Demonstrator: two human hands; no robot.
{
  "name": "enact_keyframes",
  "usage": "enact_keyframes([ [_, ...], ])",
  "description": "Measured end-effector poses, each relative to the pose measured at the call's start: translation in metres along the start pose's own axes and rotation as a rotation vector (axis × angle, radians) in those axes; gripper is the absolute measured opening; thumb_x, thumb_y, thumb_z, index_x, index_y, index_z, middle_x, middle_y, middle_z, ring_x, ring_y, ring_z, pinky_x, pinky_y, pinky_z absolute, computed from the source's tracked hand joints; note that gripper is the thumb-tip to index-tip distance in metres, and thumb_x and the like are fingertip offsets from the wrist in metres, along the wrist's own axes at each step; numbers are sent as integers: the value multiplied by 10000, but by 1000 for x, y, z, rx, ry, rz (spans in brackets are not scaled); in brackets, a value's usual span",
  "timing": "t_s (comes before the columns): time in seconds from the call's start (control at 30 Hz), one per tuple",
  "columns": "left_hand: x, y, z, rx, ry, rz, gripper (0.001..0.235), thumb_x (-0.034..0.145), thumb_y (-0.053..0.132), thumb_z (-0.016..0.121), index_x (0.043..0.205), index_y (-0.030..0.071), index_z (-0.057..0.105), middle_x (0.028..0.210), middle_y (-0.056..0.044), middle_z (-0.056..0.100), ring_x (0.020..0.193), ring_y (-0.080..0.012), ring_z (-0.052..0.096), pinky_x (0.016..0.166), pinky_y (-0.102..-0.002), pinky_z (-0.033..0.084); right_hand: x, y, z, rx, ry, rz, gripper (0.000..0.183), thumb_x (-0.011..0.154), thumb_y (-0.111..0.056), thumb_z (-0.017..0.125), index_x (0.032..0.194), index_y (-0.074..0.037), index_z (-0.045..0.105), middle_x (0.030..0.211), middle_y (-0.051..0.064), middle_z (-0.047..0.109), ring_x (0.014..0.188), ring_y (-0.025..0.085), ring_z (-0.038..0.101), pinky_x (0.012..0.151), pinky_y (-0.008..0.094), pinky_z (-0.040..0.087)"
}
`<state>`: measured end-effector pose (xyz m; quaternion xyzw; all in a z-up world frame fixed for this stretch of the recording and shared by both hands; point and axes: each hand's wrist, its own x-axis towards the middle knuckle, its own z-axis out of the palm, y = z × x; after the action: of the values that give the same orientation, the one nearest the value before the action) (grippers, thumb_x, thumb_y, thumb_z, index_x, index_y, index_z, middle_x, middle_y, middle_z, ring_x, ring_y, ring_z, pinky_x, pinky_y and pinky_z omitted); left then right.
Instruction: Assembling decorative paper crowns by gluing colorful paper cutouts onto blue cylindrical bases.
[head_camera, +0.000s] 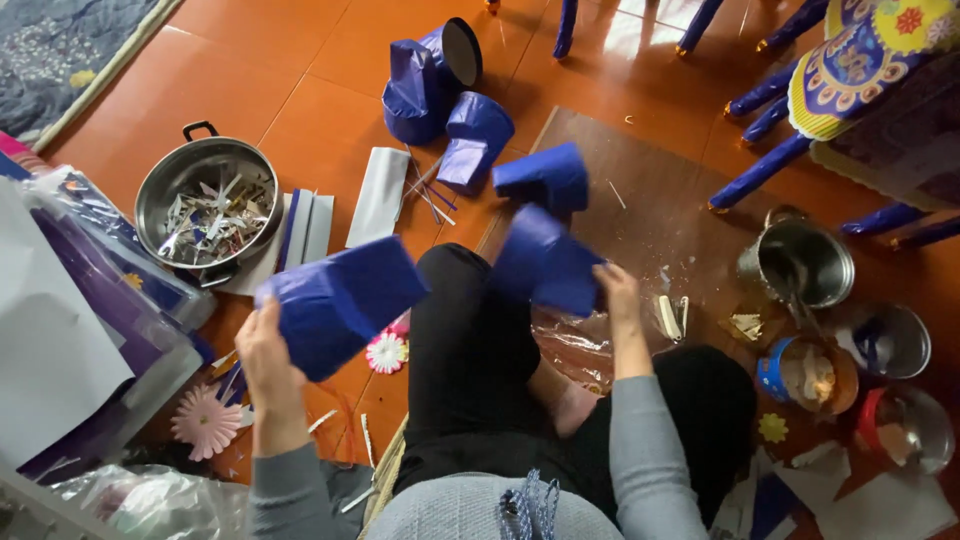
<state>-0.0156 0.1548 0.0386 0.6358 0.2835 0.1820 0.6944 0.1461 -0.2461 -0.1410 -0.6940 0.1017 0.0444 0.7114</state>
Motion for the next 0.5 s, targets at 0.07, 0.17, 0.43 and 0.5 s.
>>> enact_keyframes([
  [0.07, 17, -31, -29, -58, 156, 18, 325, 1068, 322, 571, 1186, 24, 624, 1062, -175, 681, 909, -182, 691, 861, -379, 606, 52, 96, -47, -52, 317, 170, 121, 867, -253, 727, 862, -132, 722, 767, 67, 660, 710, 172, 617, 595, 283, 517],
  [0.17, 4, -44, -7, -148, 237, -14, 301, 1014, 270, 638, 1168, 12, 644, 1030, -166, 605, 904, -182, 640, 851, -407, 582, 98, 165, -42, -91, 364, 226, 223, 810, -298, 804, 987, -168, 762, 829, 142, 692, 728, 250, 687, 553, 405, 560],
  [0.43, 4, -48, 48, -61, -39, -189, 293, 1005, 229, 482, 1079, -21, 616, 1012, -77, 652, 829, -117, 599, 764, -203, 483, 88, 21, 84, 192, -113, 62, 266, 907, -133, 615, 1121, 18, 660, 927, 134, 711, 767, 201, 695, 647, 287, 580],
  [0.5, 8, -53, 53, 46, -67, -175, 313, 1005, 247, 483, 1103, -13, 630, 1027, -62, 657, 858, -103, 597, 789, -193, 474, 51, -12, 94, 166, -243, -9, 222, 921, -148, 605, 1075, 2, 663, 909, 131, 716, 771, 222, 714, 631, 307, 584],
])
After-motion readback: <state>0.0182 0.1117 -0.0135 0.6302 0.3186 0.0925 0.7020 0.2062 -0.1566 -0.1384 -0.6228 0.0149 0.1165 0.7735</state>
